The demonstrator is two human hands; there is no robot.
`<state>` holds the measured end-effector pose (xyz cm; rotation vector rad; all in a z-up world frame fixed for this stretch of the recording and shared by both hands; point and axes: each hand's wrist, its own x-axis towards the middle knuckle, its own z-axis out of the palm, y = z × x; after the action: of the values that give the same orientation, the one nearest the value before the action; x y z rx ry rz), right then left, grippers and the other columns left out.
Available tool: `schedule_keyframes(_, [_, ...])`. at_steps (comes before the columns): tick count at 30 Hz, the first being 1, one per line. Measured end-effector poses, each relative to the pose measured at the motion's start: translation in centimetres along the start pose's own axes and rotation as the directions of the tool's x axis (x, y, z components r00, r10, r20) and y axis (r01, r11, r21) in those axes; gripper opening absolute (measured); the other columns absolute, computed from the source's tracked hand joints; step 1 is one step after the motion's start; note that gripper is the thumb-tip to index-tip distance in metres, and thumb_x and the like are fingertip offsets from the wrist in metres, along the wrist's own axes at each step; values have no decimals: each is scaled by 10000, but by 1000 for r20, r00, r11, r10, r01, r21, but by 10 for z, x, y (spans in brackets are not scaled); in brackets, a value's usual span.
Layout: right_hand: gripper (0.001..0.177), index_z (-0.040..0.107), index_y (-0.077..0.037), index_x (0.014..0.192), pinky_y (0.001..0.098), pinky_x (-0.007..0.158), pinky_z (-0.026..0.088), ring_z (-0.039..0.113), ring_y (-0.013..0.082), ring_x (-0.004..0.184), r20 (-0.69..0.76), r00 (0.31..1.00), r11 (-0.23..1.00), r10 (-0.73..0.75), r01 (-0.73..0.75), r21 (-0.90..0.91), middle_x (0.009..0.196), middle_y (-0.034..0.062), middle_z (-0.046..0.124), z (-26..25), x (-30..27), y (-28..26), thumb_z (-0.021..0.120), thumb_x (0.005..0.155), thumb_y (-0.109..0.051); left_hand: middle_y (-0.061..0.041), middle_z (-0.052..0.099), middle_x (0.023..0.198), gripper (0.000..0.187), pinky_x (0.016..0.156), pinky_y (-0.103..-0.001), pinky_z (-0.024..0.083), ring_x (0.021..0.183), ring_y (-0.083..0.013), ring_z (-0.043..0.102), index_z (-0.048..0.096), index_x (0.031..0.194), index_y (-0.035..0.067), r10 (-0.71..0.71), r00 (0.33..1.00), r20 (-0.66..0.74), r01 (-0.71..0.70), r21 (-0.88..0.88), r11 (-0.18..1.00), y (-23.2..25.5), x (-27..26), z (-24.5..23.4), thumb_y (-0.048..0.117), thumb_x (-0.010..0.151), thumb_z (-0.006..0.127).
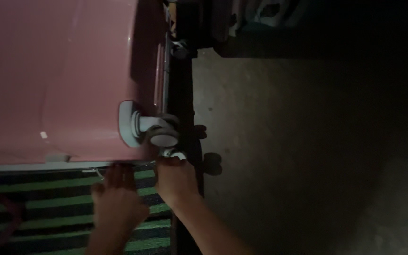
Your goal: The person unzips a suitcase by hand and opens its lid.
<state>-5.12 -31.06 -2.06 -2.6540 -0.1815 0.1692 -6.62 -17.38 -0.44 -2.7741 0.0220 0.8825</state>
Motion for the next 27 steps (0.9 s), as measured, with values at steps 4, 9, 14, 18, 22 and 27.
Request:
schedule_keyframes(4, [186, 703, -29, 1041, 466, 804, 581, 698, 364, 939, 198, 977, 993, 81, -96, 66, 1034, 216, 706, -1, 10, -9, 675, 870, -94, -166, 246, 1616, 1062, 1148, -559, 271, 1483, -335, 206, 169, 1581, 54, 40, 980, -193, -76, -185, 980, -3, 4, 5, 274, 700, 719])
schedule_keyframes(9, [200, 699, -37, 1050, 470, 819, 569, 690, 361, 927, 282, 944, 979, 172, -197, 61, 1028, 208, 688, -3, 16, -22, 645, 931, -188, -131, 272, 1601, 1024, 1172, -538, 338, 1478, -330, 297, 206, 1576, 122, 74, 981, -177, -118, -256, 959, -19, 10, 7, 249, 716, 747])
schedule_keyframes(14, [234, 688, -99, 1121, 457, 839, 580, 722, 334, 955, 259, 922, 921, 288, -341, 187, 1034, 176, 736, -7, 11, -26, 585, 1009, -276, -132, 159, 1645, 1090, 1077, -495, 493, 1441, -373, 360, 172, 1609, 135, 177, 970, -166, -224, -331, 916, -32, 12, -1, 258, 704, 767])
schedule_keyframes(18, [294, 642, -42, 1181, 473, 810, 576, 712, 350, 933, 210, 958, 980, 192, -200, 14, 1018, 189, 722, -8, 18, -22, 673, 942, -210, -144, 25, 1742, 1091, 1105, -595, 462, 1381, -343, 510, 52, 1638, 137, 138, 990, -21, -139, -261, 955, -30, 7, -20, 297, 785, 713])
schedule_keyframes(22, [288, 681, -17, 1021, 478, 821, 565, 688, 343, 946, 347, 937, 999, 32, -29, -13, 1022, 195, 696, -15, 25, -5, 774, 822, -203, -25, -110, 1739, 1040, 1150, -759, 260, 1508, -338, 327, -57, 1625, 213, 65, 985, 160, -30, -211, 977, -17, 0, -37, 283, 887, 671])
schedule_keyframes(27, [117, 700, -35, 969, 471, 727, 595, 709, 339, 864, 194, 980, 999, -44, 38, 35, 951, 173, 722, -14, 27, 37, 696, 907, -135, -10, -140, 1750, 1038, 1175, -766, 243, 1551, -273, 298, -79, 1641, 214, 17, 957, 291, 55, -236, 970, -8, 12, -42, 354, 922, 657])
